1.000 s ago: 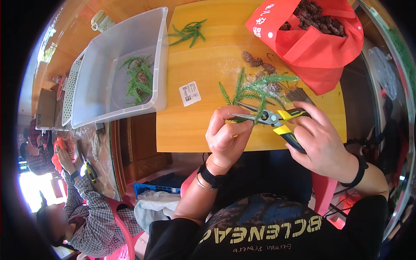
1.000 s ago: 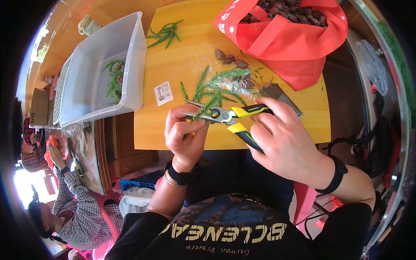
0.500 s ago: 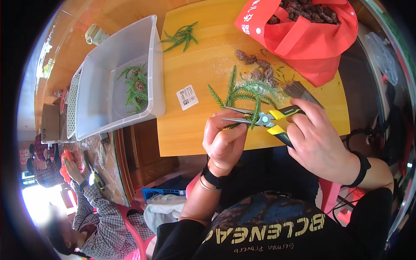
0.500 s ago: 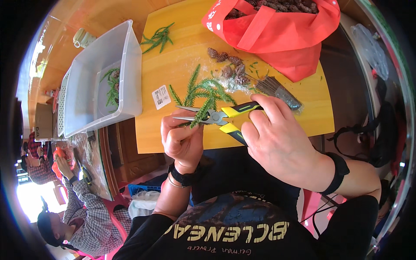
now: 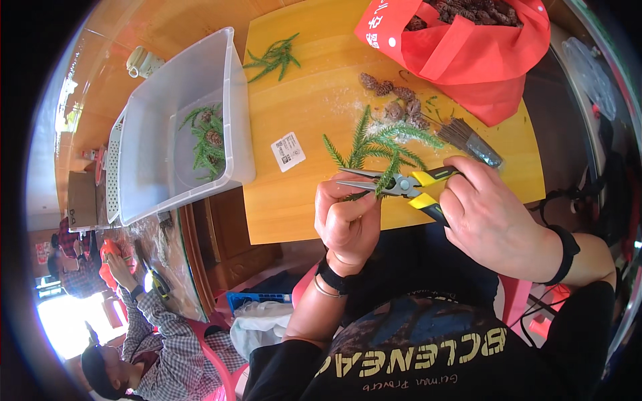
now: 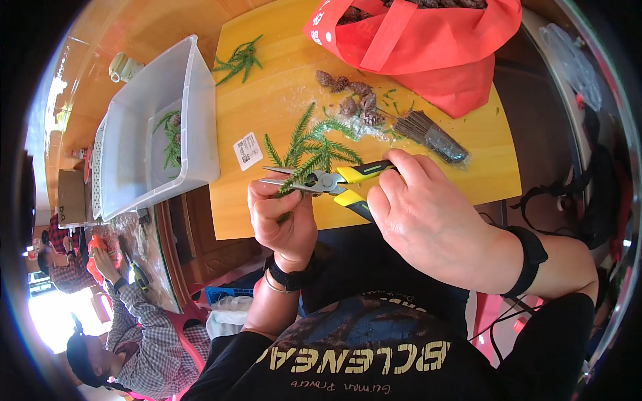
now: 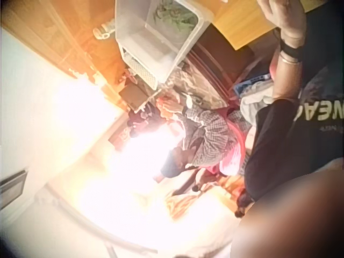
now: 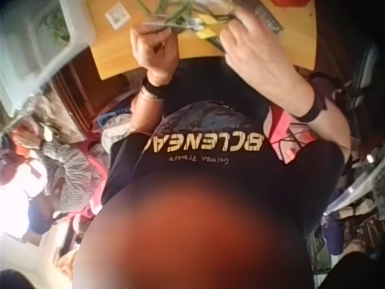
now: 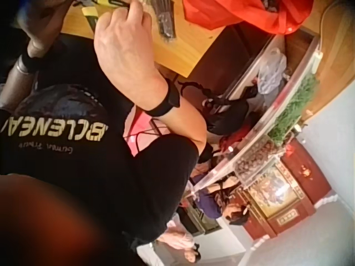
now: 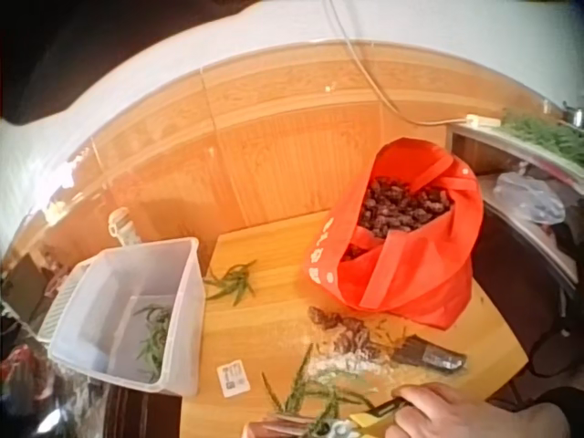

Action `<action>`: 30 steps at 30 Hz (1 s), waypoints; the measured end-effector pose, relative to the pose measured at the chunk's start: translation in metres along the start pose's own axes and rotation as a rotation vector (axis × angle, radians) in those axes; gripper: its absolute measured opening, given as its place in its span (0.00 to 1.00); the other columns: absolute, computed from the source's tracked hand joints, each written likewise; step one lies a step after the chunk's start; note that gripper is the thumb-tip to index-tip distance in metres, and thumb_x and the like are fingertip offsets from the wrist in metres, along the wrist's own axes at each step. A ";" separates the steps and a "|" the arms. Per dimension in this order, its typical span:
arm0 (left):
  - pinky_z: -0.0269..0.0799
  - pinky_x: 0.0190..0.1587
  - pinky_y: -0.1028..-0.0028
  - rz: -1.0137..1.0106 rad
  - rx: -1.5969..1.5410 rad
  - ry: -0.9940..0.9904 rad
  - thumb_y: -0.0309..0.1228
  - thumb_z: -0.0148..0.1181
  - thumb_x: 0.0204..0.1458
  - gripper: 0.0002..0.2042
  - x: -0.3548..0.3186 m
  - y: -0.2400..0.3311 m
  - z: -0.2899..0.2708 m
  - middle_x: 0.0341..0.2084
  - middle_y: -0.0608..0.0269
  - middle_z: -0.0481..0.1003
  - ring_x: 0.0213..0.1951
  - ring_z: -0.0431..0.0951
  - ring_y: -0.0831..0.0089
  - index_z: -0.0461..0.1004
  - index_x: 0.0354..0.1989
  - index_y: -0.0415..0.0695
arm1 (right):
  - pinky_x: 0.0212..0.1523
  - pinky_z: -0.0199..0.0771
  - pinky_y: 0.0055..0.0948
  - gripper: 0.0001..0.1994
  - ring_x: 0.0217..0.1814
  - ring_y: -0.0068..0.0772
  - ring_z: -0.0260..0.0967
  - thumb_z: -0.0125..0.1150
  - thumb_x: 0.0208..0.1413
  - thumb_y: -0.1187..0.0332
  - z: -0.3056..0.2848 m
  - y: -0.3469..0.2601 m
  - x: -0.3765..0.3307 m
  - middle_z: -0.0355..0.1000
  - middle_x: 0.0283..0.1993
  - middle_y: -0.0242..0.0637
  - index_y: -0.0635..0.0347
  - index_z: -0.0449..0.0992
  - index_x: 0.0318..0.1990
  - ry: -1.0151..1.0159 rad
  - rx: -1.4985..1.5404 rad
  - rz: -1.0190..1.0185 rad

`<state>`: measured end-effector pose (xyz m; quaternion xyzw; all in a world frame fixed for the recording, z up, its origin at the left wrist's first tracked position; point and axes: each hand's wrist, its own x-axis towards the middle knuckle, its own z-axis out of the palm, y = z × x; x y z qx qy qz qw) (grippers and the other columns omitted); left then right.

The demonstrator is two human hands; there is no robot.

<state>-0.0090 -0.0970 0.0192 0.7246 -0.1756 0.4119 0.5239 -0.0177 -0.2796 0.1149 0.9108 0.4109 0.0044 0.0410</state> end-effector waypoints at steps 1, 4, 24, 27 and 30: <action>0.71 0.35 0.71 0.000 0.001 -0.002 0.10 0.64 0.34 0.16 0.000 0.001 -0.001 0.26 0.61 0.66 0.32 0.73 0.65 0.66 0.24 0.44 | 0.53 0.61 0.37 0.15 0.51 0.46 0.60 0.60 0.36 0.67 0.000 0.000 0.000 0.65 0.34 0.44 0.69 0.68 0.31 -0.005 -0.003 0.003; 0.71 0.35 0.71 -0.010 0.042 -0.046 0.10 0.63 0.34 0.15 0.000 0.002 -0.001 0.26 0.61 0.67 0.32 0.73 0.65 0.66 0.24 0.43 | 0.52 0.61 0.36 0.14 0.50 0.45 0.61 0.60 0.36 0.67 0.003 0.002 -0.001 0.65 0.34 0.44 0.68 0.68 0.30 -0.053 0.054 0.017; 0.67 0.27 0.75 0.013 0.029 -0.072 0.09 0.62 0.32 0.15 0.000 -0.001 -0.001 0.25 0.60 0.70 0.26 0.71 0.68 0.69 0.27 0.42 | 0.39 0.65 0.31 0.11 0.36 0.36 0.63 0.62 0.35 0.68 0.014 0.019 -0.002 0.64 0.26 0.37 0.62 0.67 0.26 0.105 0.200 -0.037; 0.67 0.31 0.77 -0.021 0.098 -0.119 0.11 0.65 0.33 0.15 0.000 0.002 -0.004 0.25 0.62 0.70 0.29 0.71 0.70 0.67 0.24 0.42 | 0.32 0.66 0.29 0.09 0.28 0.33 0.63 0.60 0.36 0.68 0.015 0.022 -0.001 0.64 0.21 0.34 0.59 0.66 0.22 0.206 0.216 -0.056; 0.66 0.30 0.78 -0.051 0.055 -0.112 0.11 0.66 0.33 0.15 -0.001 -0.001 -0.003 0.24 0.62 0.71 0.28 0.71 0.71 0.67 0.24 0.42 | 0.31 0.67 0.30 0.10 0.26 0.34 0.65 0.61 0.36 0.68 0.014 0.023 -0.001 0.65 0.19 0.35 0.60 0.66 0.22 0.191 0.242 -0.062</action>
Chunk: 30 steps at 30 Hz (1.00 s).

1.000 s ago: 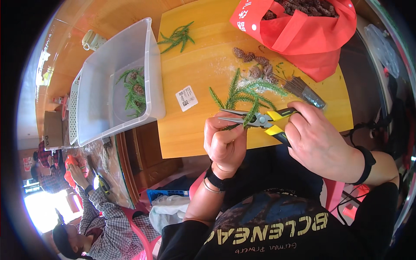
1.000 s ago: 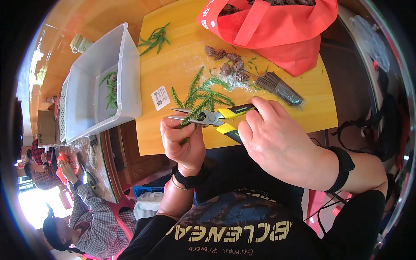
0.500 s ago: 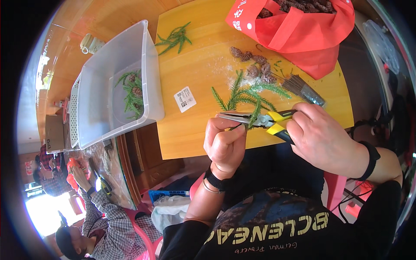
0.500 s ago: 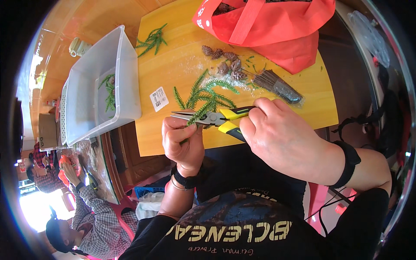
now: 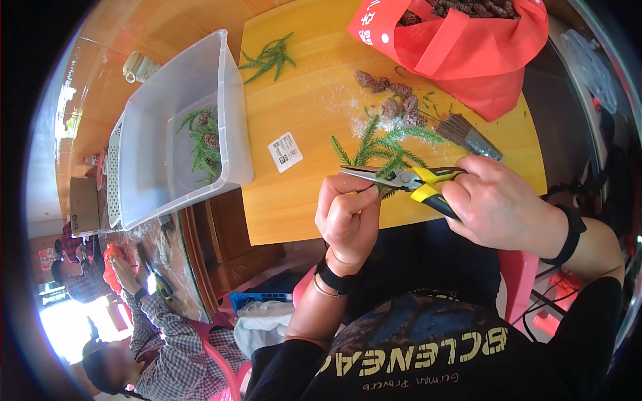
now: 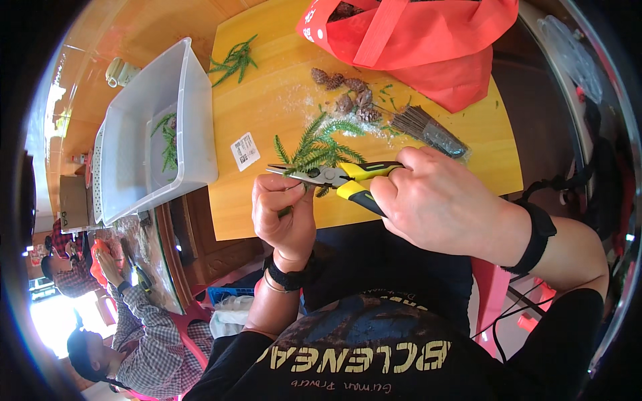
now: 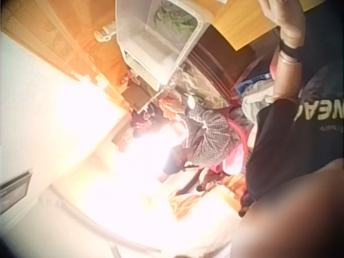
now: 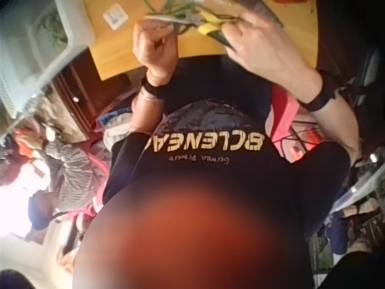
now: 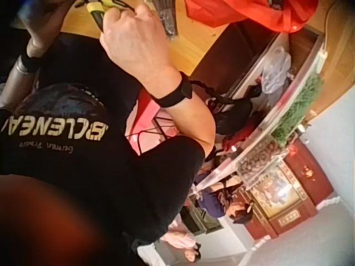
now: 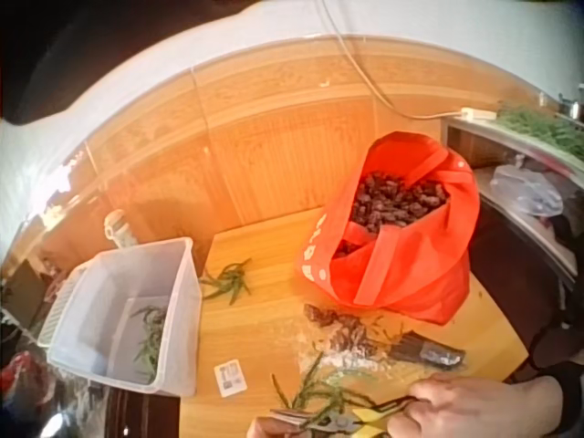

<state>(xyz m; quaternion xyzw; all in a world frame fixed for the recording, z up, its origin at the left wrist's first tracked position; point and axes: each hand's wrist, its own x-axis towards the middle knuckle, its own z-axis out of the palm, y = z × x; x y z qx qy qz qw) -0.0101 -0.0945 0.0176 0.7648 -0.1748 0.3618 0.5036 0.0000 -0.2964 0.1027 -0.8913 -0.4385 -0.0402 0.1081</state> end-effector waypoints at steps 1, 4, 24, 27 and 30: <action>0.66 0.30 0.78 -0.001 0.000 0.001 0.11 0.66 0.33 0.15 0.000 0.000 0.001 0.24 0.62 0.71 0.28 0.71 0.71 0.67 0.24 0.42 | 0.31 0.67 0.30 0.10 0.25 0.35 0.65 0.62 0.35 0.68 0.000 0.001 -0.001 0.65 0.19 0.35 0.60 0.66 0.22 -0.012 -0.002 -0.004; 0.68 0.28 0.76 -0.006 -0.003 -0.005 0.10 0.61 0.32 0.14 0.001 -0.001 0.003 0.24 0.60 0.71 0.27 0.72 0.67 0.69 0.25 0.42 | 0.31 0.68 0.31 0.10 0.24 0.36 0.66 0.62 0.37 0.68 0.001 0.006 -0.003 0.65 0.18 0.36 0.61 0.66 0.23 -0.060 0.011 -0.007; 0.70 0.32 0.75 -0.037 -0.102 0.024 0.11 0.63 0.33 0.13 0.004 -0.007 0.002 0.27 0.58 0.73 0.31 0.75 0.66 0.68 0.24 0.40 | 0.31 0.65 0.30 0.08 0.27 0.35 0.68 0.56 0.47 0.71 -0.039 0.009 0.001 0.69 0.24 0.38 0.65 0.74 0.34 -0.206 0.869 0.406; 0.70 0.32 0.75 -0.061 -0.123 0.025 0.12 0.64 0.34 0.13 0.003 -0.006 0.003 0.27 0.58 0.73 0.31 0.74 0.66 0.68 0.25 0.40 | 0.32 0.66 0.28 0.10 0.27 0.32 0.67 0.56 0.46 0.70 -0.046 0.009 0.001 0.69 0.25 0.37 0.65 0.75 0.35 -0.226 0.949 0.471; 0.70 0.32 0.75 -0.085 -0.134 0.019 0.12 0.64 0.35 0.12 0.003 -0.006 0.003 0.27 0.58 0.73 0.31 0.74 0.67 0.68 0.25 0.40 | 0.30 0.66 0.25 0.09 0.25 0.29 0.68 0.57 0.48 0.70 -0.044 0.011 -0.005 0.71 0.25 0.37 0.66 0.74 0.34 -0.208 0.926 0.442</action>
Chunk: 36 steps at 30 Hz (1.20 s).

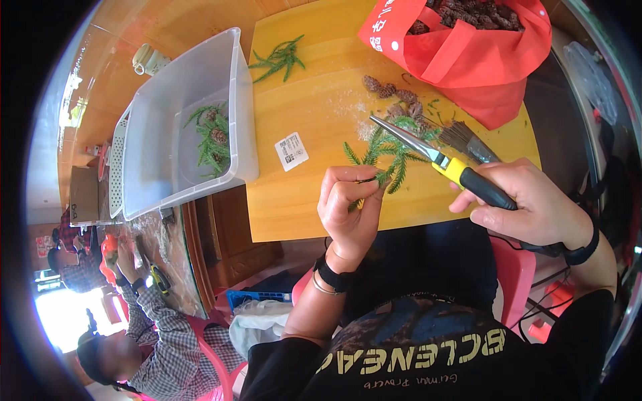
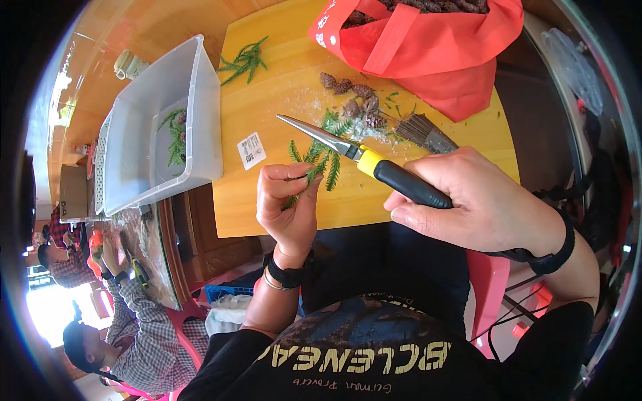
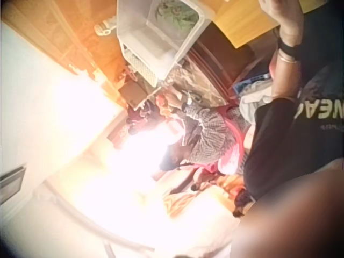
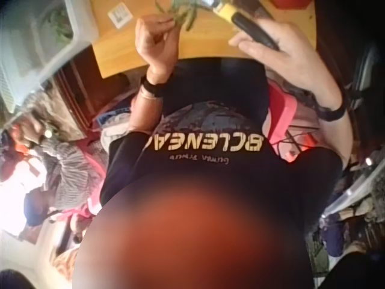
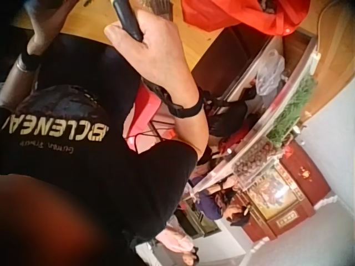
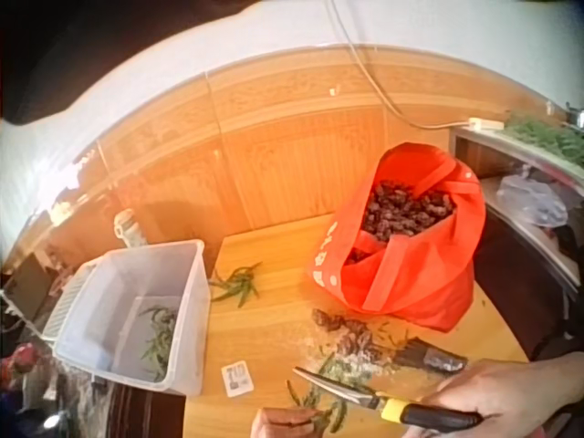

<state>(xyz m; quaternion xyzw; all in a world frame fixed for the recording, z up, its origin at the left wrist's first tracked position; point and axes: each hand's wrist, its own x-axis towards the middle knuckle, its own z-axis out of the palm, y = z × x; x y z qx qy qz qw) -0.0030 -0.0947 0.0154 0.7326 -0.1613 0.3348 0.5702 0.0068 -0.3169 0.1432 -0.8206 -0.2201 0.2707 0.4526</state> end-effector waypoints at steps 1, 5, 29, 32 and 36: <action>0.70 0.32 0.75 -0.011 0.005 -0.003 0.12 0.64 0.36 0.12 0.000 0.000 0.000 0.28 0.58 0.73 0.31 0.74 0.67 0.68 0.25 0.40 | 0.28 0.67 0.23 0.08 0.24 0.27 0.70 0.57 0.49 0.70 0.000 0.003 -0.002 0.72 0.24 0.37 0.67 0.74 0.33 0.026 -0.022 -0.080; 0.70 0.31 0.75 -0.049 -0.043 -0.007 0.12 0.64 0.36 0.12 0.001 0.000 -0.001 0.29 0.58 0.72 0.31 0.73 0.68 0.68 0.25 0.40 | 0.27 0.65 0.21 0.09 0.22 0.24 0.67 0.58 0.48 0.70 -0.007 0.003 -0.010 0.72 0.24 0.34 0.65 0.75 0.35 0.028 0.010 -0.103; 0.56 0.51 0.60 -0.219 0.816 -0.427 0.35 0.66 0.39 0.21 0.007 -0.013 -0.020 0.40 0.57 0.64 0.48 0.62 0.56 0.68 0.42 0.45 | 0.39 0.64 0.41 0.12 0.37 0.50 0.63 0.61 0.45 0.67 -0.029 0.144 -0.055 0.67 0.29 0.47 0.66 0.67 0.26 0.357 -0.795 0.190; 0.54 0.53 0.59 -0.159 0.921 -0.394 0.35 0.66 0.38 0.19 0.010 -0.008 -0.019 0.42 0.59 0.65 0.51 0.61 0.58 0.69 0.41 0.47 | 0.38 0.64 0.39 0.11 0.38 0.49 0.63 0.61 0.42 0.71 -0.025 0.140 -0.048 0.64 0.27 0.45 0.65 0.63 0.23 0.421 -0.719 0.119; 0.52 0.54 0.60 -0.085 0.915 -0.288 0.32 0.66 0.38 0.15 0.014 0.000 -0.015 0.43 0.59 0.66 0.53 0.61 0.59 0.71 0.36 0.46 | 0.33 0.65 0.34 0.07 0.32 0.43 0.65 0.59 0.45 0.74 -0.028 0.117 -0.024 0.66 0.27 0.42 0.65 0.66 0.26 0.515 -0.621 0.018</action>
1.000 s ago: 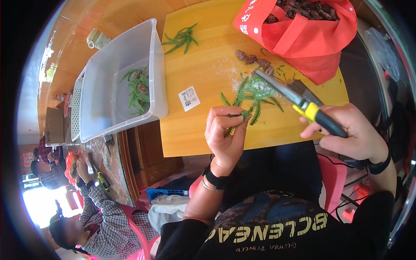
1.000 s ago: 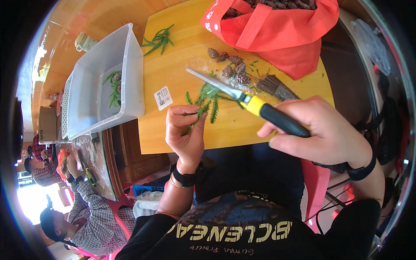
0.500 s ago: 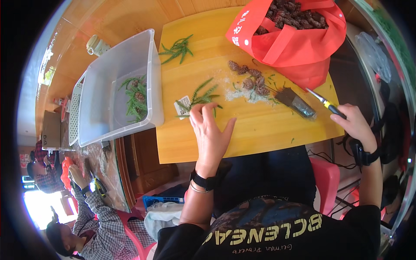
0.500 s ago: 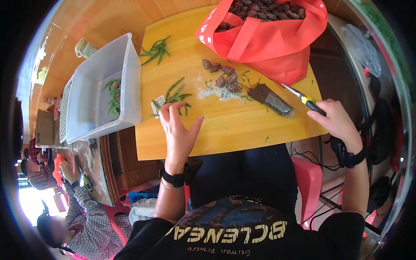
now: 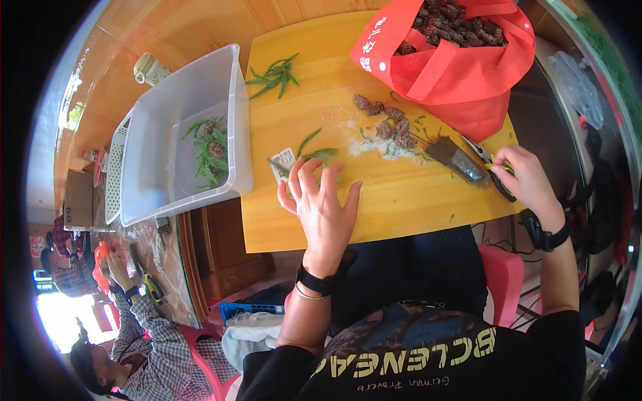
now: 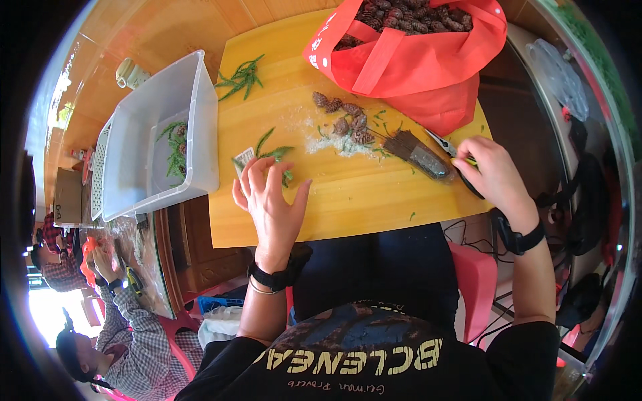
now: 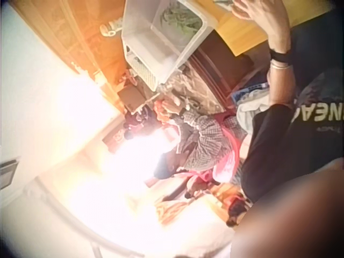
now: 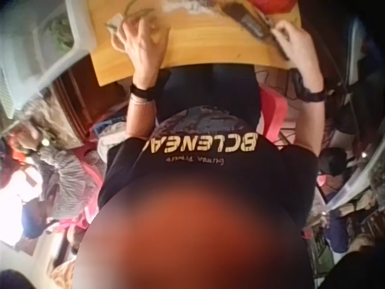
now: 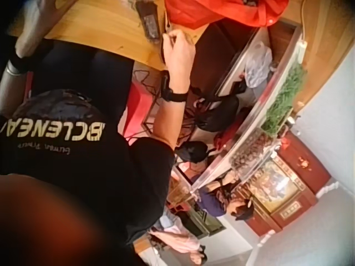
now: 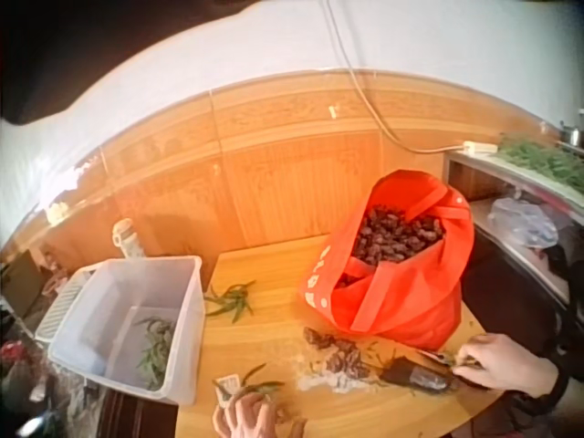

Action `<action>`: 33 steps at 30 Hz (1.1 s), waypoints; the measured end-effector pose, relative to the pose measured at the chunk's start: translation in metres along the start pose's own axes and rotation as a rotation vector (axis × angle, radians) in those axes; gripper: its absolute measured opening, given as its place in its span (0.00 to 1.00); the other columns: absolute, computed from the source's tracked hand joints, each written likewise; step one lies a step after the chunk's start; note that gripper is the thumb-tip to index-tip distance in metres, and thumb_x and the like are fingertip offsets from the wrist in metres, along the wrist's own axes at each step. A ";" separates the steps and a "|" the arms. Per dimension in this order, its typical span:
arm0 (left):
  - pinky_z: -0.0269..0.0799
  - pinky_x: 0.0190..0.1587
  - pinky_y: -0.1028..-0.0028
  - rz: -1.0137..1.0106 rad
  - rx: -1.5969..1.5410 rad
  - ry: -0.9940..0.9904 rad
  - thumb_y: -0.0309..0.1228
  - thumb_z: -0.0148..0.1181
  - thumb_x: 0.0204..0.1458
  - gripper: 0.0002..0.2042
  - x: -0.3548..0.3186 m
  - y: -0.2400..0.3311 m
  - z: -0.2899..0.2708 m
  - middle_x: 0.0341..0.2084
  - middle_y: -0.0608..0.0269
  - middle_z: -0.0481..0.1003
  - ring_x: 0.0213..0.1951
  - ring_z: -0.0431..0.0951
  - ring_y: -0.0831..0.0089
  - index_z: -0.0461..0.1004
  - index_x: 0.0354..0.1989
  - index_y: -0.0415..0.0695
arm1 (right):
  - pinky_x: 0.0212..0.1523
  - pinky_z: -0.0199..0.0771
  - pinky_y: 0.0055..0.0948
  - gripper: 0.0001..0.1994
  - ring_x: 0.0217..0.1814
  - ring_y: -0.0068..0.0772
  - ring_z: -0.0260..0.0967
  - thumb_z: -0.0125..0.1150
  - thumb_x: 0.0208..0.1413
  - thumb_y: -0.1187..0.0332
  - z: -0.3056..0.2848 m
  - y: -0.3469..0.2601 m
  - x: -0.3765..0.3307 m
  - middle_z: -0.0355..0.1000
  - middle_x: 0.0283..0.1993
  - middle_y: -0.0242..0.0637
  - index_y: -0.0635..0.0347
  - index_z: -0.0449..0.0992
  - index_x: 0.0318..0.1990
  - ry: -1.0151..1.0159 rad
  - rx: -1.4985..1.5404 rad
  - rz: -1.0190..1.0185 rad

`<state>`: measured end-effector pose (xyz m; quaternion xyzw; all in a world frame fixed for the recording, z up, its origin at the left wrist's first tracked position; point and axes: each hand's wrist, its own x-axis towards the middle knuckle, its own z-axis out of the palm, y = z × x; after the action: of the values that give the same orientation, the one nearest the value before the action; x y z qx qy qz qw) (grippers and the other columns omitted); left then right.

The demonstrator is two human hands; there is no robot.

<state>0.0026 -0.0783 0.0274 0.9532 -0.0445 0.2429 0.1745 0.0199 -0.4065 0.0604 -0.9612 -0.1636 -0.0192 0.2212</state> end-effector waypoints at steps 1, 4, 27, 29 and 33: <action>0.52 0.54 0.60 -0.001 -0.003 -0.001 0.32 0.66 0.38 0.15 0.000 0.000 0.002 0.43 0.59 0.66 0.53 0.61 0.59 0.71 0.36 0.46 | 0.31 0.65 0.31 0.06 0.29 0.40 0.66 0.58 0.46 0.75 0.002 -0.010 0.010 0.67 0.27 0.41 0.65 0.67 0.27 0.035 0.135 -0.001; 0.60 0.50 0.62 0.153 -0.399 0.113 0.22 0.65 0.37 0.11 0.001 0.005 0.002 0.38 0.57 0.69 0.48 0.67 0.57 0.72 0.31 0.43 | 0.30 0.66 0.28 0.04 0.28 0.38 0.67 0.56 0.48 0.75 0.012 -0.041 0.045 0.68 0.27 0.41 0.65 0.68 0.30 -0.030 0.185 -0.089; 0.67 0.44 0.76 -0.501 -1.563 -0.337 0.26 0.50 0.56 0.22 -0.004 0.005 0.020 0.45 0.58 0.66 0.43 0.71 0.73 0.53 0.58 0.41 | 0.32 0.68 0.37 0.07 0.32 0.42 0.69 0.56 0.49 0.71 0.084 -0.076 0.126 0.68 0.28 0.39 0.55 0.71 0.37 0.009 0.041 -0.366; 0.67 0.44 0.76 -0.557 -1.617 -0.331 0.27 0.49 0.57 0.23 -0.004 0.007 0.019 0.47 0.58 0.66 0.44 0.71 0.73 0.52 0.60 0.42 | 0.36 0.68 0.29 0.07 0.37 0.30 0.69 0.54 0.51 0.74 0.067 -0.092 0.118 0.70 0.34 0.34 0.59 0.69 0.39 -0.287 0.462 -0.293; 0.68 0.41 0.77 -0.591 -1.845 -0.424 0.27 0.48 0.58 0.19 -0.009 0.002 0.023 0.46 0.59 0.68 0.43 0.71 0.75 0.57 0.58 0.42 | 0.37 0.69 0.20 0.08 0.35 0.17 0.68 0.55 0.53 0.73 0.059 -0.115 0.095 0.70 0.34 0.30 0.60 0.68 0.40 -0.543 0.696 -0.243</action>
<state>0.0048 -0.0883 0.0045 0.4403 -0.0069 -0.1158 0.8903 0.0705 -0.2540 0.0660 -0.7739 -0.3239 0.2636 0.4762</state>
